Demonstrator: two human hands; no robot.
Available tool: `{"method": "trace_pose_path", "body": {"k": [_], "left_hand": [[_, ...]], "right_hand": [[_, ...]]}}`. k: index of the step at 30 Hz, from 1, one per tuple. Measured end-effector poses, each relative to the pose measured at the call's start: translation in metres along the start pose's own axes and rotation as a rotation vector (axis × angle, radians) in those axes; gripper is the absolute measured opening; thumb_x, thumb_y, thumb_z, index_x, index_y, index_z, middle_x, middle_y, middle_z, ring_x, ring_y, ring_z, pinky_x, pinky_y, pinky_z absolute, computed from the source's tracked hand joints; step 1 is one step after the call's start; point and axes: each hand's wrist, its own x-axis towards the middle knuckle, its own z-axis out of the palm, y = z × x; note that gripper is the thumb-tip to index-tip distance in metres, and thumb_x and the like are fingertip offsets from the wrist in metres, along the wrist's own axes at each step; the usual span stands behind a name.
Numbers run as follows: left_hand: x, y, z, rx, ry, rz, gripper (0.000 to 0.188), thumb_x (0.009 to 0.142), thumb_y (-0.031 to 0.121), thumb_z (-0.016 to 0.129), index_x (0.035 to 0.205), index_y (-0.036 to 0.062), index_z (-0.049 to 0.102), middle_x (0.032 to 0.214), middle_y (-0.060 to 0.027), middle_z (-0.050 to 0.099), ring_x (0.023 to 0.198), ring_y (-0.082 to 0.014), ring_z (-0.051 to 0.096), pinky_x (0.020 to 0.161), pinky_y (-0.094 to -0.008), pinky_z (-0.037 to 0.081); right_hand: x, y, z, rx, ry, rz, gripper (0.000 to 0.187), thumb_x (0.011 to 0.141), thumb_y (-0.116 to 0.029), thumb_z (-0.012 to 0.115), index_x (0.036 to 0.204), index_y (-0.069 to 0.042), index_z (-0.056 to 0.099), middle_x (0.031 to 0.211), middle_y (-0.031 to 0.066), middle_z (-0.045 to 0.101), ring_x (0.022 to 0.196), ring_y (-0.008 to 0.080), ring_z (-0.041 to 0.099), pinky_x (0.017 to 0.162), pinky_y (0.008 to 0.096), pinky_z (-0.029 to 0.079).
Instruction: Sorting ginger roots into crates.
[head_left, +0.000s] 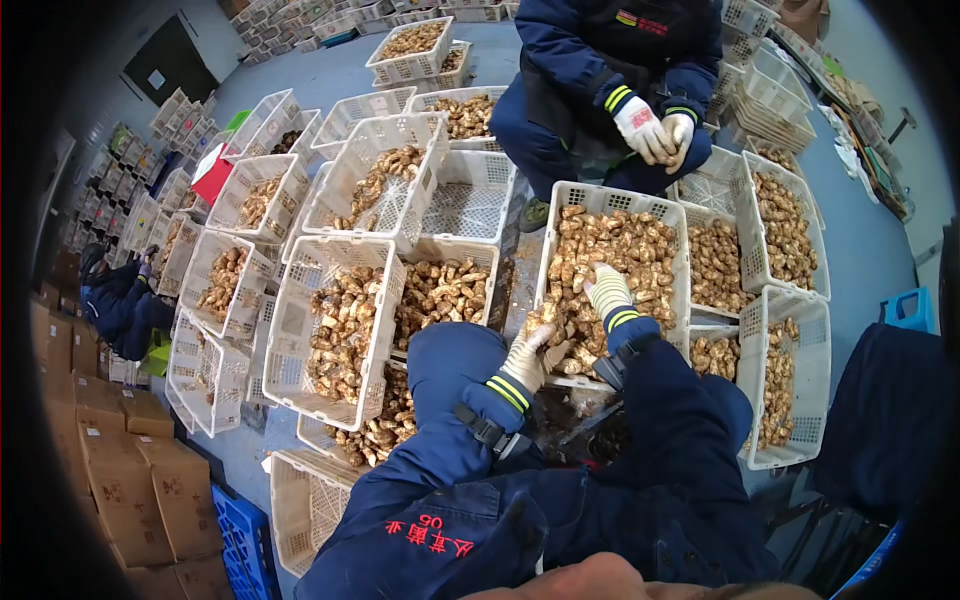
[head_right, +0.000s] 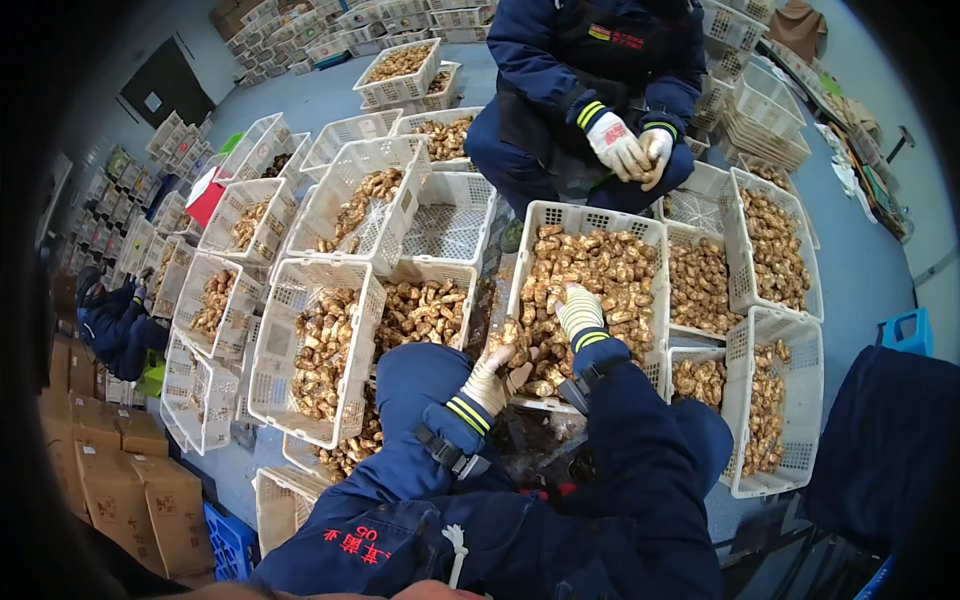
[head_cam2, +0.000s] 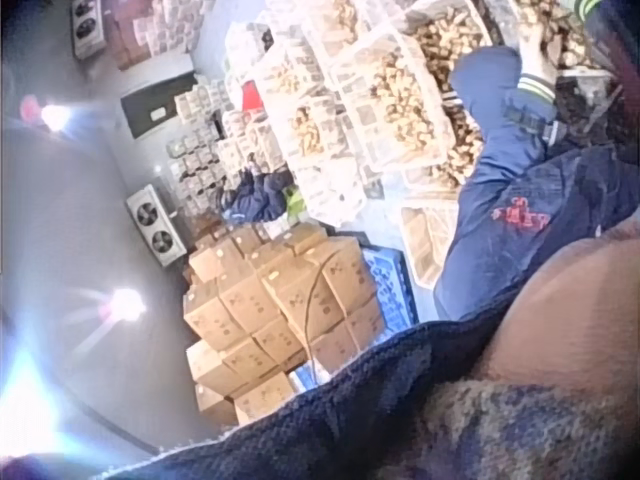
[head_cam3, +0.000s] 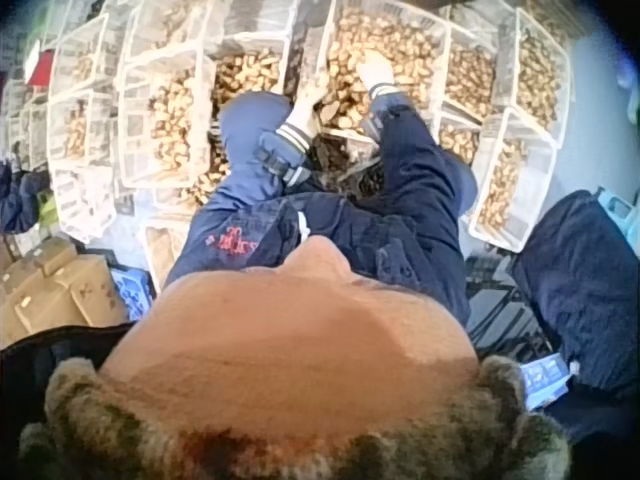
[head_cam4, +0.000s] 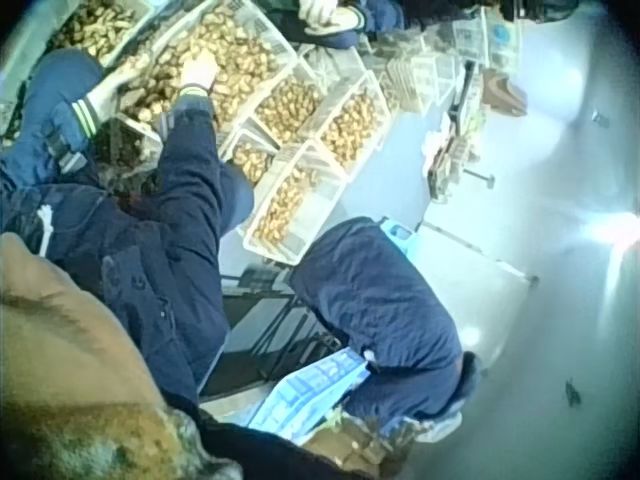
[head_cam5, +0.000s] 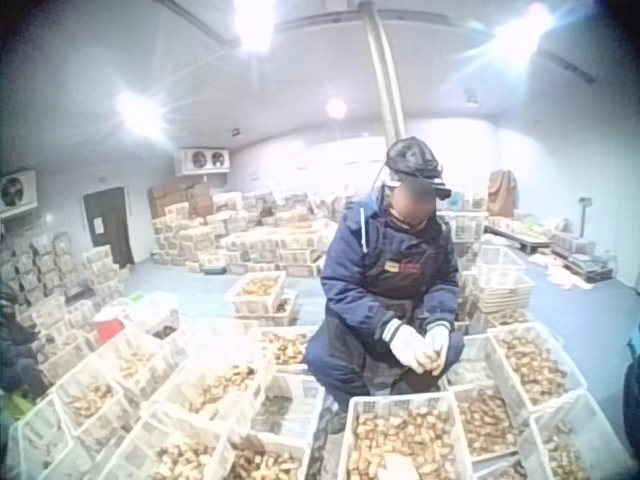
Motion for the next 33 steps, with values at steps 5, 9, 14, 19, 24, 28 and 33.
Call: {"method": "trace_pose_path", "body": {"k": [5, 9, 14, 19, 24, 28, 33], "left_hand": [[-0.018, 0.010, -0.002, -0.048, -0.047, -0.025, 0.037, 0.085, 0.014, 0.060, 0.120, 0.0072, 0.050, 0.114, -0.0084, 0.060, 0.108, -0.0241, 0.058, 0.081, -0.0310, 0.054], [-0.042, 0.012, -0.015, -0.133, -0.096, -0.008, 0.040, 0.086, 0.016, 0.062, 0.122, 0.0071, 0.049, 0.118, -0.0081, 0.057, 0.111, -0.0235, 0.055, 0.090, -0.0378, 0.049], [-0.098, 0.057, -0.015, -0.462, -0.105, 0.113, 0.042, 0.083, 0.010, 0.063, 0.122, 0.0027, 0.047, 0.117, -0.0148, 0.055, 0.111, -0.0303, 0.054, 0.086, -0.0358, 0.053], [-0.172, 0.125, -0.082, -0.455, -0.164, 0.385, 0.042, 0.083, 0.014, 0.063, 0.120, -0.0006, 0.047, 0.114, -0.0158, 0.056, 0.107, -0.0303, 0.056, 0.079, -0.0348, 0.057], [-0.233, 0.112, -0.215, -0.356, 0.232, 0.491, 0.028, 0.082, 0.020, 0.065, 0.105, 0.0051, 0.059, 0.099, -0.0087, 0.064, 0.099, -0.0237, 0.061, 0.080, -0.0322, 0.056], [-0.266, 0.051, -0.307, -0.367, 0.690, 0.367, 0.010, 0.083, 0.021, 0.063, 0.085, 0.0109, 0.060, 0.080, -0.0025, 0.061, 0.078, -0.0213, 0.059, 0.077, -0.0351, 0.054], [-0.295, 0.026, -0.428, -0.411, 0.837, 0.408, 0.017, 0.083, 0.024, 0.061, 0.072, 0.0135, 0.053, 0.060, -0.0006, 0.049, 0.057, -0.0163, 0.048, 0.060, -0.0360, 0.050]], "right_hand": [[-0.005, -0.028, 0.010, -0.187, -0.015, -0.075, 0.046, 0.075, -0.032, 0.068, 0.112, -0.007, 0.056, 0.110, 0.0159, 0.060, 0.101, 0.0332, 0.057, 0.084, 0.0411, 0.048], [-0.030, -0.029, -0.014, -0.183, -0.105, -0.092, 0.042, 0.077, -0.030, 0.064, 0.108, -0.002, 0.060, 0.110, 0.0208, 0.059, 0.101, 0.0339, 0.057, 0.088, 0.0416, 0.046], [-0.086, 0.052, 0.001, 0.231, 0.214, -0.070, 0.040, 0.085, -0.022, 0.056, 0.118, 0.000, 0.052, 0.114, 0.0229, 0.057, 0.104, 0.0348, 0.055, 0.090, 0.0376, 0.042], [-0.162, 0.102, 0.003, 0.386, 0.236, 0.047, 0.057, 0.089, -0.032, 0.054, 0.127, 0.008, 0.042, 0.122, 0.0263, 0.052, 0.111, 0.0345, 0.050, 0.094, 0.0371, 0.039], [-0.199, 0.051, 0.007, 0.257, 0.218, -0.037, 0.056, 0.090, -0.034, 0.055, 0.129, 0.005, 0.043, 0.123, 0.0226, 0.053, 0.114, 0.0307, 0.050, 0.096, 0.0343, 0.038], [-0.223, 0.029, 0.040, 0.324, 0.076, 0.023, 0.056, 0.090, -0.035, 0.054, 0.127, 0.007, 0.044, 0.123, 0.0220, 0.053, 0.115, 0.0296, 0.050, 0.097, 0.0326, 0.037], [-0.241, 0.020, 0.071, 0.457, 0.013, -0.020, 0.054, 0.089, -0.028, 0.055, 0.129, 0.007, 0.042, 0.126, 0.0200, 0.051, 0.117, 0.0281, 0.048, 0.099, 0.0325, 0.035]]}}
